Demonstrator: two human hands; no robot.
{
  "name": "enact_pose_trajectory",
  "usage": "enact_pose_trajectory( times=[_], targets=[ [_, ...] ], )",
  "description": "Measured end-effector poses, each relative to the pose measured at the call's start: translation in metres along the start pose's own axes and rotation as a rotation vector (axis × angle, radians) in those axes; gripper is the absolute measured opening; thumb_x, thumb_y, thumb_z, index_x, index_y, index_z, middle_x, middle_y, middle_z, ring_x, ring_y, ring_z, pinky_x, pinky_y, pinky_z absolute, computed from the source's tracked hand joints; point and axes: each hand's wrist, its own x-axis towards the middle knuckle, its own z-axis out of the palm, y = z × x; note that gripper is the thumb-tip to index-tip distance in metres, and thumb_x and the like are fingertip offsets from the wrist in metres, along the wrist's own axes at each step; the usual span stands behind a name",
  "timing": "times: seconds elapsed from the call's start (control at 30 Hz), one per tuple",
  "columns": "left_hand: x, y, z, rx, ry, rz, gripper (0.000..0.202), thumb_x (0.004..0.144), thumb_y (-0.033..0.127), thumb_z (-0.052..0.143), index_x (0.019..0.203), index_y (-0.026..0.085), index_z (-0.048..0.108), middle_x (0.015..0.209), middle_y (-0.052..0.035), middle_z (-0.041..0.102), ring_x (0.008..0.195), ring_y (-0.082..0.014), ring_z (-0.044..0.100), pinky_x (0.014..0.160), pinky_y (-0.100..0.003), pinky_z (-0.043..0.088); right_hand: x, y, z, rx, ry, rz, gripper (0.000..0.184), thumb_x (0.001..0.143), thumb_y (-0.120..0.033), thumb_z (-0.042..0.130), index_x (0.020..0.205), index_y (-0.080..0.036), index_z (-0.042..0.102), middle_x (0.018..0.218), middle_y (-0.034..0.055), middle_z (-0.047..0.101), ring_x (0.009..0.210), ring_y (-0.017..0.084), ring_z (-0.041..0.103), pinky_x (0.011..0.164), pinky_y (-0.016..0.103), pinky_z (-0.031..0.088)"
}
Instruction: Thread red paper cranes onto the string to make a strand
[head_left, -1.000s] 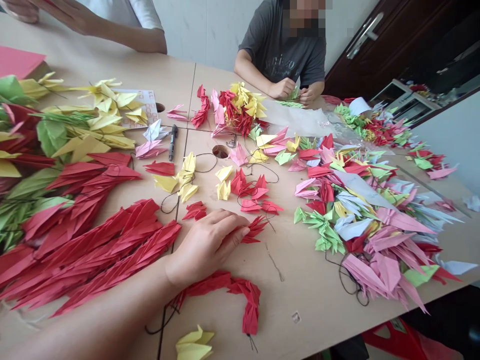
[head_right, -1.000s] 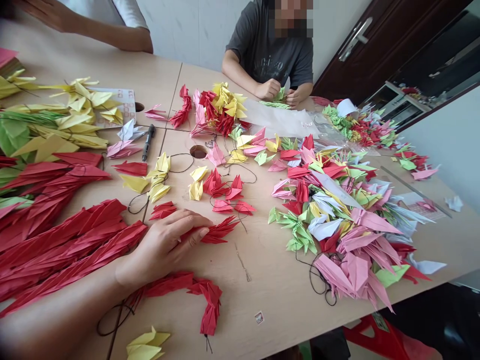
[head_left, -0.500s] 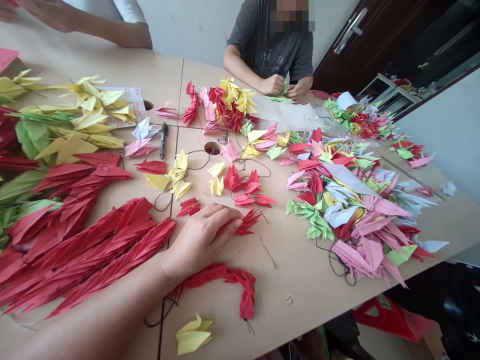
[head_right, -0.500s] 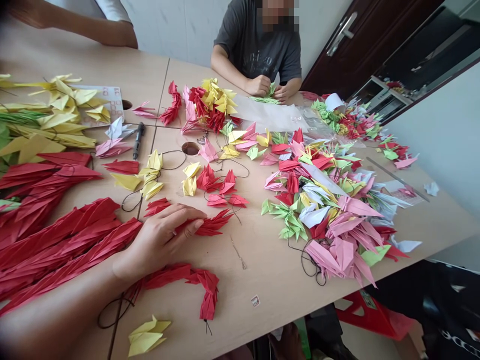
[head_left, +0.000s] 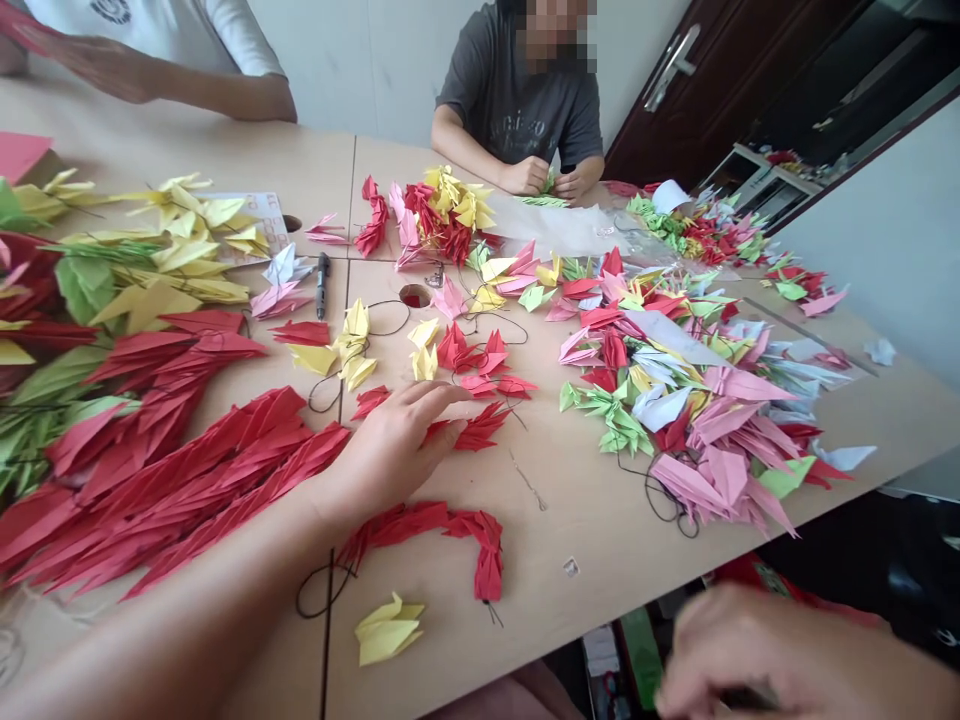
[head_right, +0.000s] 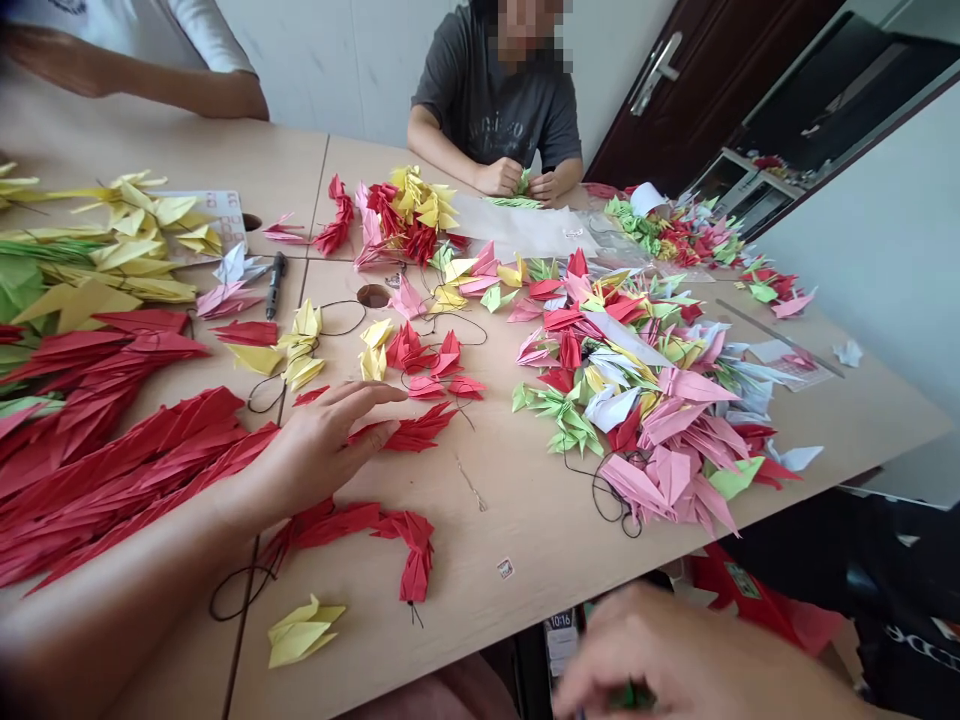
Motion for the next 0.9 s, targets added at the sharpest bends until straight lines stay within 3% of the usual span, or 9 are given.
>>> enact_pose_trajectory(
  times=[0.1, 0.13, 0.2, 0.27, 0.33, 0.47, 0.67, 0.77, 0.9],
  targets=[
    [0.000, 0.001, -0.001, 0.047, -0.108, -0.007, 0.038, 0.092, 0.032, 0.059, 0.127, 0.018, 0.055, 0.127, -0.0125, 0.064, 0.118, -0.0289, 0.058, 0.096, -0.045, 0.051, 0.041, -0.015, -0.043, -0.035, 0.196, -0.073, 0.032, 0.092, -0.036, 0.058, 0.122, -0.031, 0.067, 0.104, 0.0039, 0.074, 0.088, 0.018, 0.070, 0.077, 0.029, 0.056],
    [0.000, 0.002, -0.001, 0.076, -0.138, -0.004, 0.042, 0.091, 0.034, 0.061, 0.129, 0.017, 0.054, 0.128, -0.0133, 0.063, 0.121, -0.0299, 0.057, 0.098, -0.046, 0.050, 0.061, -0.019, -0.052, -0.091, 0.325, -0.073, 0.035, 0.093, -0.037, 0.057, 0.126, -0.030, 0.064, 0.111, 0.0055, 0.072, 0.091, 0.019, 0.069, 0.078, 0.030, 0.056],
    [-0.001, 0.002, 0.001, 0.150, -0.180, 0.000, 0.047, 0.090, 0.035, 0.063, 0.131, 0.016, 0.053, 0.127, -0.0142, 0.064, 0.121, -0.0315, 0.056, 0.098, -0.048, 0.050, 0.102, -0.024, -0.060, -0.254, 0.445, -0.114, 0.045, 0.092, -0.032, 0.060, 0.136, -0.027, 0.056, 0.137, 0.0090, 0.058, 0.112, 0.024, 0.063, 0.094, 0.038, 0.052],
    [-0.001, 0.003, 0.003, 0.224, -0.200, 0.004, 0.046, 0.089, 0.032, 0.064, 0.131, 0.015, 0.054, 0.123, -0.0146, 0.066, 0.117, -0.0328, 0.057, 0.094, -0.050, 0.051, 0.136, -0.025, -0.060, -0.387, 0.458, -0.209, 0.056, 0.087, -0.025, 0.067, 0.140, -0.023, 0.052, 0.146, 0.0099, 0.049, 0.129, 0.027, 0.051, 0.105, 0.042, 0.046],
    [-0.002, 0.005, 0.003, 0.278, -0.206, 0.003, 0.044, 0.088, 0.030, 0.065, 0.128, 0.015, 0.056, 0.119, -0.0148, 0.067, 0.114, -0.0332, 0.059, 0.091, -0.050, 0.053, 0.157, -0.023, -0.057, -0.434, 0.408, -0.268, 0.061, 0.084, -0.019, 0.070, 0.141, -0.021, 0.049, 0.144, 0.0098, 0.051, 0.130, 0.026, 0.050, 0.108, 0.043, 0.044],
    [-0.004, 0.009, -0.011, 0.317, -0.185, 0.030, 0.040, 0.090, 0.029, 0.063, 0.127, 0.016, 0.057, 0.120, -0.0145, 0.067, 0.114, -0.0324, 0.059, 0.092, -0.050, 0.052, 0.166, -0.010, -0.052, -0.435, 0.469, -0.303, 0.058, 0.083, -0.011, 0.069, 0.138, -0.023, 0.053, 0.137, 0.0079, 0.057, 0.128, 0.025, 0.050, 0.107, 0.044, 0.045],
    [-0.016, 0.004, -0.053, 0.354, -0.073, -0.039, 0.040, 0.091, 0.031, 0.058, 0.130, 0.022, 0.056, 0.126, -0.0115, 0.064, 0.118, -0.0295, 0.058, 0.097, -0.047, 0.051, 0.168, -0.005, -0.046, -0.455, 0.508, -0.435, 0.058, 0.082, -0.038, 0.075, 0.132, -0.016, 0.057, 0.133, 0.0111, 0.062, 0.121, 0.031, 0.052, 0.102, 0.048, 0.046],
    [-0.022, -0.004, -0.063, 0.369, -0.119, -0.116, 0.046, 0.088, 0.025, 0.055, 0.133, 0.022, 0.053, 0.135, -0.0118, 0.060, 0.124, -0.0303, 0.055, 0.101, -0.048, 0.049, 0.174, -0.007, -0.038, -0.489, 0.563, -0.502, 0.064, 0.080, -0.050, 0.073, 0.131, -0.015, 0.058, 0.130, 0.0131, 0.064, 0.118, 0.033, 0.053, 0.100, 0.052, 0.045],
    [-0.024, -0.013, -0.059, 0.403, -0.205, -0.160, 0.051, 0.085, 0.014, 0.048, 0.136, 0.019, 0.051, 0.140, -0.0133, 0.056, 0.132, -0.0303, 0.050, 0.107, -0.051, 0.045, 0.182, -0.008, -0.027, -0.520, 0.636, -0.553, 0.064, 0.085, -0.056, 0.064, 0.129, -0.010, 0.059, 0.125, 0.0155, 0.067, 0.116, 0.034, 0.055, 0.093, 0.052, 0.046]
  ],
)
